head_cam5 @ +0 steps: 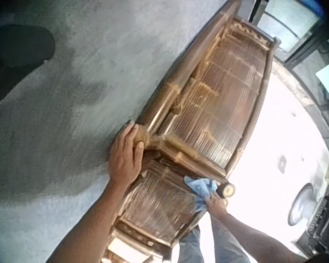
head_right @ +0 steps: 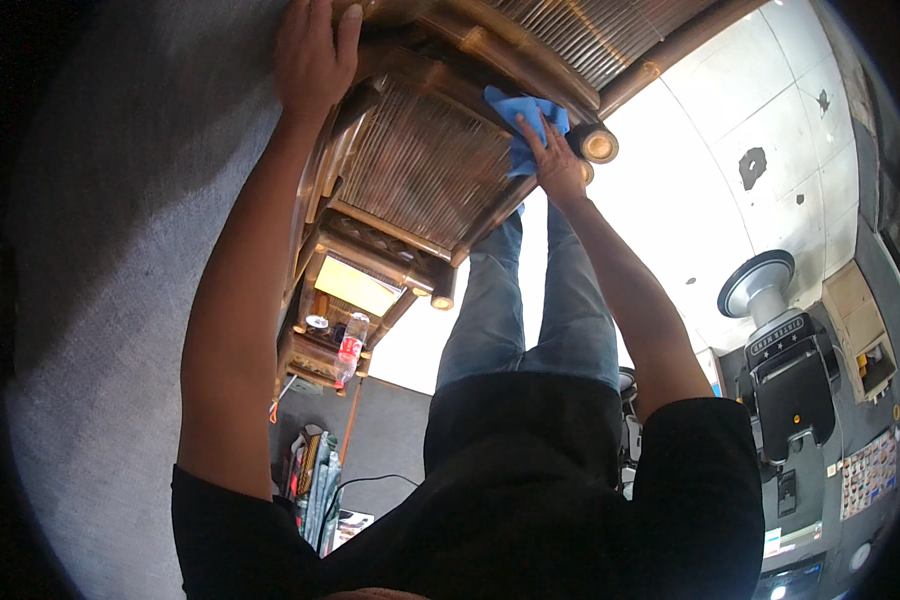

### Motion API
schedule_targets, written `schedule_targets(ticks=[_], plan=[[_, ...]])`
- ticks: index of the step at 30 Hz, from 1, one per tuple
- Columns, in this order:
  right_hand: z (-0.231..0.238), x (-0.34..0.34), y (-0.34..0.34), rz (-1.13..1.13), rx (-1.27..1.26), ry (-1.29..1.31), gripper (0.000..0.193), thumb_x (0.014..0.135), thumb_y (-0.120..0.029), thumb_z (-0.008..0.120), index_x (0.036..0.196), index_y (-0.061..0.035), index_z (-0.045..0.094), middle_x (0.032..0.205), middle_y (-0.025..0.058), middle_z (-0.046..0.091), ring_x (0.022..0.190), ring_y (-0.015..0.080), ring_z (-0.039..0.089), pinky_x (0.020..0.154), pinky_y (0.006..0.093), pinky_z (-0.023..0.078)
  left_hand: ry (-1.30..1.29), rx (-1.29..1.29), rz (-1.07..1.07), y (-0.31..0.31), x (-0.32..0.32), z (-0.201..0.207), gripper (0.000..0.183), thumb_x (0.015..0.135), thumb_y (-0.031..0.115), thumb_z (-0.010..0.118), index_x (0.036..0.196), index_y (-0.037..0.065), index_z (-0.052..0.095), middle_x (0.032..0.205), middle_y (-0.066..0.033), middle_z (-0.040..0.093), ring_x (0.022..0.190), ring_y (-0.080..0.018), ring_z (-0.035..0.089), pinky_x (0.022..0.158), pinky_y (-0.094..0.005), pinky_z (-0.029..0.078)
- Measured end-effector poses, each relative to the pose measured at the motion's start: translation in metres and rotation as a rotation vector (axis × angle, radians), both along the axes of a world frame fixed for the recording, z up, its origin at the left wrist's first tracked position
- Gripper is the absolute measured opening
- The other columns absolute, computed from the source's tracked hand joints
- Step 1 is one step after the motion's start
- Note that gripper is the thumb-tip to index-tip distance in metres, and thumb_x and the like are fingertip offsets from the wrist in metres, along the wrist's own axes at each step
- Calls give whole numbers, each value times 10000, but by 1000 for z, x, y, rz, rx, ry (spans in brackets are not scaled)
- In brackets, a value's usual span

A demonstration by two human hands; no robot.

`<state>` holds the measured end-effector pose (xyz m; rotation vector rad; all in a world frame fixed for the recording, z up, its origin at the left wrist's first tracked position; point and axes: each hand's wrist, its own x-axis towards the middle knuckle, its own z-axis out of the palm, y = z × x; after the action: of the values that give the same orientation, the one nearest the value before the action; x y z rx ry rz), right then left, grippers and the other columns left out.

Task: The person cleans a bamboo bench using a blue cloth, wiping the frame and seat slats one section at a time.

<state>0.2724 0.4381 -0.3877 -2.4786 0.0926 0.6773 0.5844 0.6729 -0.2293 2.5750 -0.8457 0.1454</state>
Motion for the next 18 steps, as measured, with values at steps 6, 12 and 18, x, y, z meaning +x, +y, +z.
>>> schedule_targets(ticks=[6,12,18], plan=[[-22,16,17,7,-197,-20,736,961,-31,464,1632,-160,189,1469,194,478,1346,359,491,1167,449,361,-32,-43,-8,-1,-3,-3,469,1095,328,413,1425,14,521,1471,-191,515,1348,-377,492,1130,-465,389],[-39,16,21,-11,-198,89,849,946,-78,548,1646,-211,87,1497,241,439,1396,404,442,1183,494,330,-108,-64,11,1,-9,-4,436,1069,287,478,1404,15,537,1450,-183,540,1325,-374,509,1100,-473,402],[-37,37,27,-33,-222,201,963,903,-82,627,1644,-268,40,1571,222,361,1470,381,366,1216,473,286,-288,-39,65,14,-33,8,383,1056,272,505,1340,25,575,1393,-180,574,1301,-379,521,1075,-508,386]])
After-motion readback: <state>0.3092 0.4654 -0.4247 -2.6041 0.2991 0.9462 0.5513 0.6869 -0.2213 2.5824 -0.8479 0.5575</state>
